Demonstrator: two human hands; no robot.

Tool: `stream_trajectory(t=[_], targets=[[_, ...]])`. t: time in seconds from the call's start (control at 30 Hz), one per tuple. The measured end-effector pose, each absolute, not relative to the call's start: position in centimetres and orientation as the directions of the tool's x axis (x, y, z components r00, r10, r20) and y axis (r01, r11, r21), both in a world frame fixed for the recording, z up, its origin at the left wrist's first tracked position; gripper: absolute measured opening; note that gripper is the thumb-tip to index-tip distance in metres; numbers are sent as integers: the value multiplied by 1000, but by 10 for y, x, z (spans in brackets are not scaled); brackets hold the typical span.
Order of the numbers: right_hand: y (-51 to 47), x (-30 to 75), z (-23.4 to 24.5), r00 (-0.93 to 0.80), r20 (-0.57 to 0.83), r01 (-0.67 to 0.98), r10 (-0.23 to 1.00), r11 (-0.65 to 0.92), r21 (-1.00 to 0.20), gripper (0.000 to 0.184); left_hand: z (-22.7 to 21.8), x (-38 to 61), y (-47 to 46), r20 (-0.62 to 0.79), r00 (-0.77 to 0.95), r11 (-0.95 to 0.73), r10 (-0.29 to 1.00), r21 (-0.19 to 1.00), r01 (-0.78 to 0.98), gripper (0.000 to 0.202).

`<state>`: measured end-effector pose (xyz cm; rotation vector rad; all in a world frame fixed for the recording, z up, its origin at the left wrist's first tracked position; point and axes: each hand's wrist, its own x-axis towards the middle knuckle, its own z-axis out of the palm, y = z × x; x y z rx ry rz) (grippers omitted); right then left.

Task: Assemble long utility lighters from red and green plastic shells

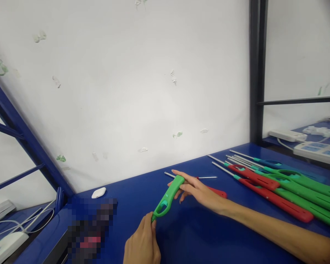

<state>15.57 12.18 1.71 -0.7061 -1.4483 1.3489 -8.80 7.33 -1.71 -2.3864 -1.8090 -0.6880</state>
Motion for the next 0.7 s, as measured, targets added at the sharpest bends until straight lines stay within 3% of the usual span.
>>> stream_trajectory(t=[0.33,0.5,0.7], targets=[[123,153,9,-276,340,-9,899,351,-936,46,-18,-87,75,404,249,-340,880,172,924,38],[125,153,1,-226,323,50,919,342,-938,43,-16,-83,73,350,260,-329,900,154,931,37],[126,157,-3,-293,282,150,913,335,-930,41,-12,-81,72,291,204,-252,935,139,958,35]])
